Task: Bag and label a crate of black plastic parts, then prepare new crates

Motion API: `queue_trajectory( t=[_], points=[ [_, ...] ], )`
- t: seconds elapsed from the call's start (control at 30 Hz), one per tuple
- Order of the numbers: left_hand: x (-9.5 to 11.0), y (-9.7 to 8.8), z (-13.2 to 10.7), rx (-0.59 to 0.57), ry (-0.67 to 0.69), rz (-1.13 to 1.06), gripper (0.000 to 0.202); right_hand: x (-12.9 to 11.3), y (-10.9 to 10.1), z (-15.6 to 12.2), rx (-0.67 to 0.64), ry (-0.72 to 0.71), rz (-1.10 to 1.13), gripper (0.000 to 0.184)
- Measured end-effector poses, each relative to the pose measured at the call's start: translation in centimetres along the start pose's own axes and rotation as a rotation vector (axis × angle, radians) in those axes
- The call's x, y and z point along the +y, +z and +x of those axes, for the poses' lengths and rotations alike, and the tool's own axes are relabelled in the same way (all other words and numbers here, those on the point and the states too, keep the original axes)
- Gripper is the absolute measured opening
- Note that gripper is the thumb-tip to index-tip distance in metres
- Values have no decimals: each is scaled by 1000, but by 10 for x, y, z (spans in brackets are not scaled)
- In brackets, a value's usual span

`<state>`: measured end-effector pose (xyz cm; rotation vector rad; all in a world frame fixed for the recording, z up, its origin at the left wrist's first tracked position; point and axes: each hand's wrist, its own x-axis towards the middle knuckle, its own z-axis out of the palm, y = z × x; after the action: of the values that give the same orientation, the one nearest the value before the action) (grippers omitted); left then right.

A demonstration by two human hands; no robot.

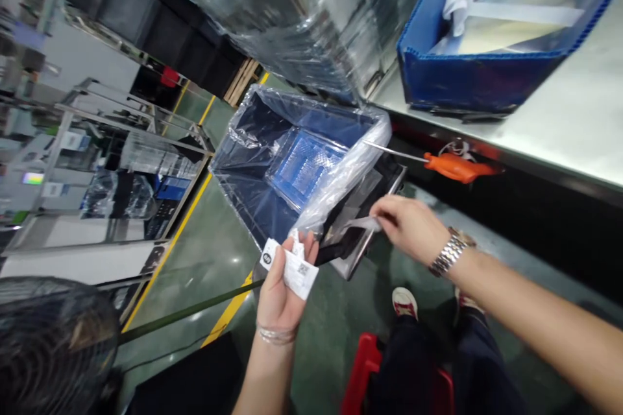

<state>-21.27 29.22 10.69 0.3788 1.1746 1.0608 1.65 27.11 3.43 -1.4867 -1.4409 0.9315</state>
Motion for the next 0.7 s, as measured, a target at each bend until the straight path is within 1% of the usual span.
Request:
queue_trajectory(
  t=[0.07,0.13,0.2,0.27,0.37,0.47,0.6,0.7],
  points=[
    [-3,0,0,-4,18,12,31,18,-9,10,166,-226,-185,18],
    [-6,0,0,-16,37,28,32,31,-12,23,262,-397,-259,21],
    [-9,0,0,-26,54,38,33,41,-11,35,294,-499,-332,24],
    [-10,1,-1,-31,62,42,35,47,-8,44,278,-527,-457,26],
    [-11,2,-1,-34,54,50,37,50,-8,52,191,-456,-701,30],
    [-12,1,0,-34,53,60,34,44,-10,56,53,-353,-879,30],
    [-14,0,1,-42,63,83,27,28,-3,64,-122,-216,-954,27],
    [-14,-1,1,-52,65,99,25,18,10,66,-170,-83,-976,29]
  ],
)
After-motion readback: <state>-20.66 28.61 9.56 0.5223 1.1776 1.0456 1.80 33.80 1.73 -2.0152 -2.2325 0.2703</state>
